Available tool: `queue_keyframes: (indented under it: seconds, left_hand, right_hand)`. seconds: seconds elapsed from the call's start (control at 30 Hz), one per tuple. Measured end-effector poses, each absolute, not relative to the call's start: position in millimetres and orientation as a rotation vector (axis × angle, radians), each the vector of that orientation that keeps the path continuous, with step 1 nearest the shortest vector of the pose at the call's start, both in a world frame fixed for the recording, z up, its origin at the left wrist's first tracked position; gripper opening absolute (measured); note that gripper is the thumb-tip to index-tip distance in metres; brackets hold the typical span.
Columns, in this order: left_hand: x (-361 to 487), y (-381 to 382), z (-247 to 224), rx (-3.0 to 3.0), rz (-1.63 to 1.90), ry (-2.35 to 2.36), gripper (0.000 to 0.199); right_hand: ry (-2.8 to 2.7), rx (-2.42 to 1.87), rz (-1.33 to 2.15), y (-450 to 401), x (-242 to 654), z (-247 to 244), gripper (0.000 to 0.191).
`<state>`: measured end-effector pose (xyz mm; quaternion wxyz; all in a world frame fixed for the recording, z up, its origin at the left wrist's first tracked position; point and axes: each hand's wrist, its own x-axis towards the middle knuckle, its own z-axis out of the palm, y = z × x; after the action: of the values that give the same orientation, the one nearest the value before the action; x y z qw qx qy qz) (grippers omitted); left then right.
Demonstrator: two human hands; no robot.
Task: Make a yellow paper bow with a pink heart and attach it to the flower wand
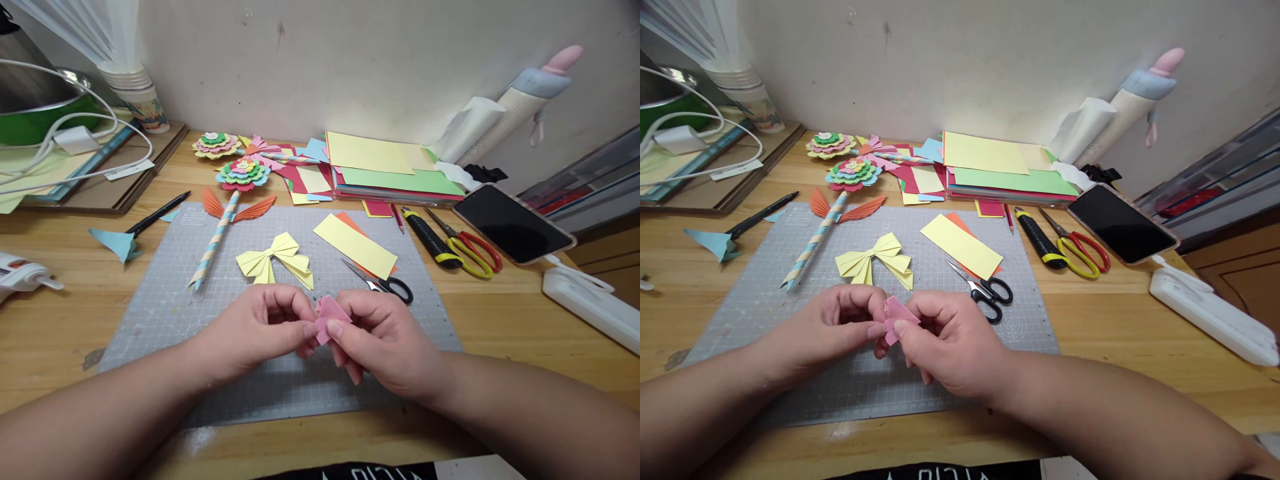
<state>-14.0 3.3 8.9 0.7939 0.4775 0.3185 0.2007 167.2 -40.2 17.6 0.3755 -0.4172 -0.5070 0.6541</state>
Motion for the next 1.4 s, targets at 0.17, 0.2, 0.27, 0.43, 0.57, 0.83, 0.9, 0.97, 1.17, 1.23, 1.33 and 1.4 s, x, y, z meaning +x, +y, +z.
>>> queue_keyframes:
  seconds: [0.17,0.2,0.27,0.43,0.57,0.83,0.9,0.97,1.17,1.23,1.33,1.4]
  left_hand:
    - [-15,2,7,0.898,0.426,0.611,0.015]
    - [-15,2,6,0.881,0.423,0.592,0.014]
    - [-15,1,7,0.878,0.424,0.571,0.014]
    - [-14,3,8,0.948,0.467,0.626,0.017]
    - [-13,3,10,1.0,0.493,0.649,0.018]
    - [-12,-5,18,1.39,0.531,0.721,0.022]
    - [-12,-6,18,1.431,0.534,0.719,0.023]
    - [-12,-6,18,1.462,0.537,0.732,0.023]
    - [-15,-6,23,1.484,0.524,0.709,0.023]
    - [-17,-6,23,1.456,0.501,0.713,0.025]
    - [-19,-6,20,1.497,0.602,0.692,0.025]
    - [-21,-7,18,1.589,0.792,0.707,0.011]
  right_hand:
    - [-1.184,-0.85,1.893,-38,171,12,0.02]
    - [-1.155,-0.813,1.935,-37,171,11,0.02]
    - [-1.135,-0.787,1.971,-37,172,11,0.021]
    - [-1.229,-0.999,1.793,-39,170,16,0.021]
    - [-1.289,-1.12,1.664,-40,168,18,0.023]
    - [-1.343,-1.13,1.641,-39,165,19,0.031]
    - [-1.346,-1.139,1.646,-40,165,19,0.032]
    - [-1.339,-1.134,1.658,-41,164,18,0.033]
    - [-1.24,-1.056,1.797,-40,166,17,0.03]
    - [-1.166,-0.998,1.869,-38,168,15,0.026]
    - [-0.963,-0.865,2.053,-35,170,12,0.021]
    - [-0.794,-0.762,2.231,-33,172,10,0.019]
